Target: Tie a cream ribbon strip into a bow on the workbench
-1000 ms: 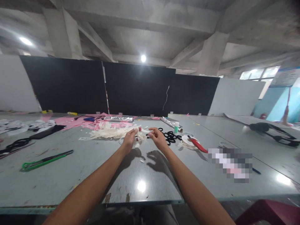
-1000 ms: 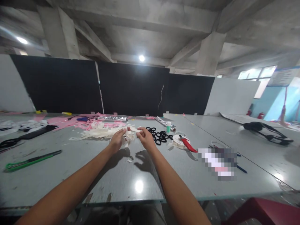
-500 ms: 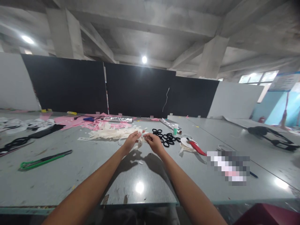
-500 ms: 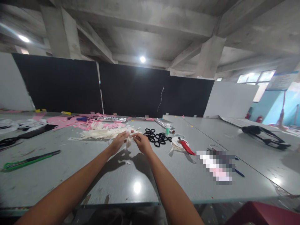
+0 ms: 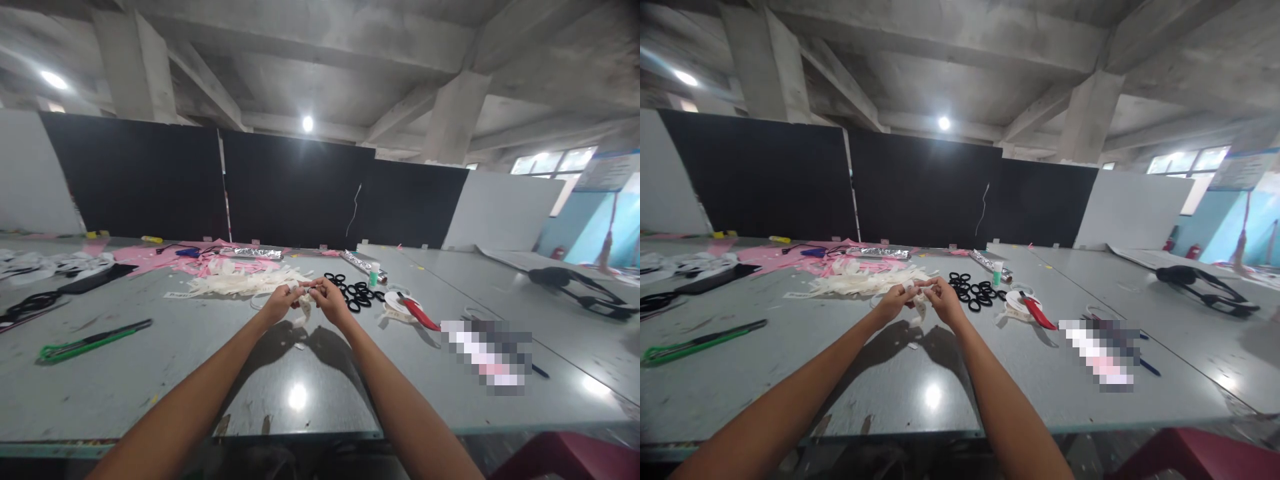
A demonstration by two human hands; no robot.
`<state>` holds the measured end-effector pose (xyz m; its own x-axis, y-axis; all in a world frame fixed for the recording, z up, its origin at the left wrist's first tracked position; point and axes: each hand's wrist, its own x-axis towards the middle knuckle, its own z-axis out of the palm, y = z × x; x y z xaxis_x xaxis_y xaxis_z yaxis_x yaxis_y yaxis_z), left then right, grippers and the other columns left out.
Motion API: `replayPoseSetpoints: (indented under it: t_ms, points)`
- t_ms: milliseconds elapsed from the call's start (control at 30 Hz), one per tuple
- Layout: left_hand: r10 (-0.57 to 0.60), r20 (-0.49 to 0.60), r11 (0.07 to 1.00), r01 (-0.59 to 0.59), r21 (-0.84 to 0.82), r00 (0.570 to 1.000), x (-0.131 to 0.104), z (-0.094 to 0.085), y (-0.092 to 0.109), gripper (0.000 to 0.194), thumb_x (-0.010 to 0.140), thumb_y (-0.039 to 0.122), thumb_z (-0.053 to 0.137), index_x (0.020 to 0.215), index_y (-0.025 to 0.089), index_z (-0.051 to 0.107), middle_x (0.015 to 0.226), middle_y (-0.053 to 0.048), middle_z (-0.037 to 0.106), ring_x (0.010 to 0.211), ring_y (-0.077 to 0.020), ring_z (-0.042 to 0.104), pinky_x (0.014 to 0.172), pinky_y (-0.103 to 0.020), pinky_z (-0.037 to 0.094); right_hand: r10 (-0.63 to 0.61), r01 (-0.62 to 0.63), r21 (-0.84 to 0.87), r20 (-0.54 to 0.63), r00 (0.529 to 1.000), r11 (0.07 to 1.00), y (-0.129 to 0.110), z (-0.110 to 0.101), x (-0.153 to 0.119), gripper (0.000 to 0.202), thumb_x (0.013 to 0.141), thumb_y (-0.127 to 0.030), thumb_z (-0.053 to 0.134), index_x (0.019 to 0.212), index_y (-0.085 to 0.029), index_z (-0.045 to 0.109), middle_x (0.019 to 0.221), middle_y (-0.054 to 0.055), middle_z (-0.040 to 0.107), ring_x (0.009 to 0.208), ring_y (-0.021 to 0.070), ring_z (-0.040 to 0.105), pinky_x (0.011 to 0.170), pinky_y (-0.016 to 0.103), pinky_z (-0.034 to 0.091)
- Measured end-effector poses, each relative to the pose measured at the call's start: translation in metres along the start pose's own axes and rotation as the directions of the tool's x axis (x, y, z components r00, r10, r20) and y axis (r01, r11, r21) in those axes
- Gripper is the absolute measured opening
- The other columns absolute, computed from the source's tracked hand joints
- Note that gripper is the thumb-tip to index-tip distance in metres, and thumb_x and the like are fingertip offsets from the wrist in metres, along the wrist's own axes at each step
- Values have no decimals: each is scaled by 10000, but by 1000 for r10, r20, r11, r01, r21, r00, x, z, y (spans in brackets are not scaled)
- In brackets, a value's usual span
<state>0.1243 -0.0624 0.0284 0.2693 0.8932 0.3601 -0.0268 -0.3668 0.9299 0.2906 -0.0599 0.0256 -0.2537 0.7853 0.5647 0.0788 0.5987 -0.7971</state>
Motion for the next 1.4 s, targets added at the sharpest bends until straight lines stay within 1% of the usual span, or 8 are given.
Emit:
replayPoseSetpoints:
  t_ms: [167,300,500,833,1000,1133,1267,1400]
  points:
    - [-79,-132,992,65,-108,988,-2,1,2,502,721,458,627,1090,119,630,683,-12,590,539,-95,515,505,-223,421,36,-31,196,-24,999,980,1,-1,4,261,754,-323,596,974,-186,561,611,-58,462,529,92,451,521,227,406]
    - [-77,-146,994,64,-94,986,-2,3,0,487,668,378,692,1075,118,628,710,-23,614,586,-114,553,521,-226,439,82,-68,269,-42,996,961,1,0,4,333,698,-306,657,1000,-186,585,676,-33,520,593,103,490,546,234,435]
    - [-25,-99,999,22,-35,995,0,5,-5,361,664,385,704,892,113,644,706,-28,621,605,-121,571,542,-226,440,132,-116,237,-49,990,964,2,0,3,303,688,-326,673,944,-167,646,685,-14,560,609,107,501,608,263,459]
    - [17,-75,999,-14,50,997,4,4,-14,310,655,412,700,723,136,578,558,27,532,496,-90,481,496,-219,405,140,-124,285,-35,990,950,0,-1,3,266,693,-342,690,881,-178,596,639,-35,548,588,105,520,617,262,467]
    - [-47,-100,999,45,-19,994,2,4,-12,324,705,458,646,748,143,583,609,10,566,547,-100,514,535,-218,404,105,-108,229,25,994,968,1,-2,1,296,705,-355,687,933,-178,620,682,-15,575,611,114,523,600,253,452]
    - [-74,-48,991,68,-114,996,-1,6,-8,353,726,490,620,823,150,599,687,-7,606,597,-107,541,570,-220,404,86,-113,242,120,989,964,-1,0,0,387,642,-331,744,977,-193,607,707,-18,596,629,122,543,612,253,449]
    - [-73,-33,989,69,-128,997,-3,10,-5,374,735,505,608,839,146,610,704,-15,617,597,-108,542,572,-227,395,81,-90,222,48,996,971,-2,0,0,272,682,-378,705,835,-182,595,645,-19,587,561,108,521,543,229,419]
    - [-82,-33,987,76,-142,996,-6,12,-4,374,740,506,600,861,152,600,737,-24,640,632,-127,583,588,-239,402,75,-85,189,58,995,978,-2,0,-1,272,706,-413,677,792,-175,579,587,-31,556,501,93,488,498,217,405]
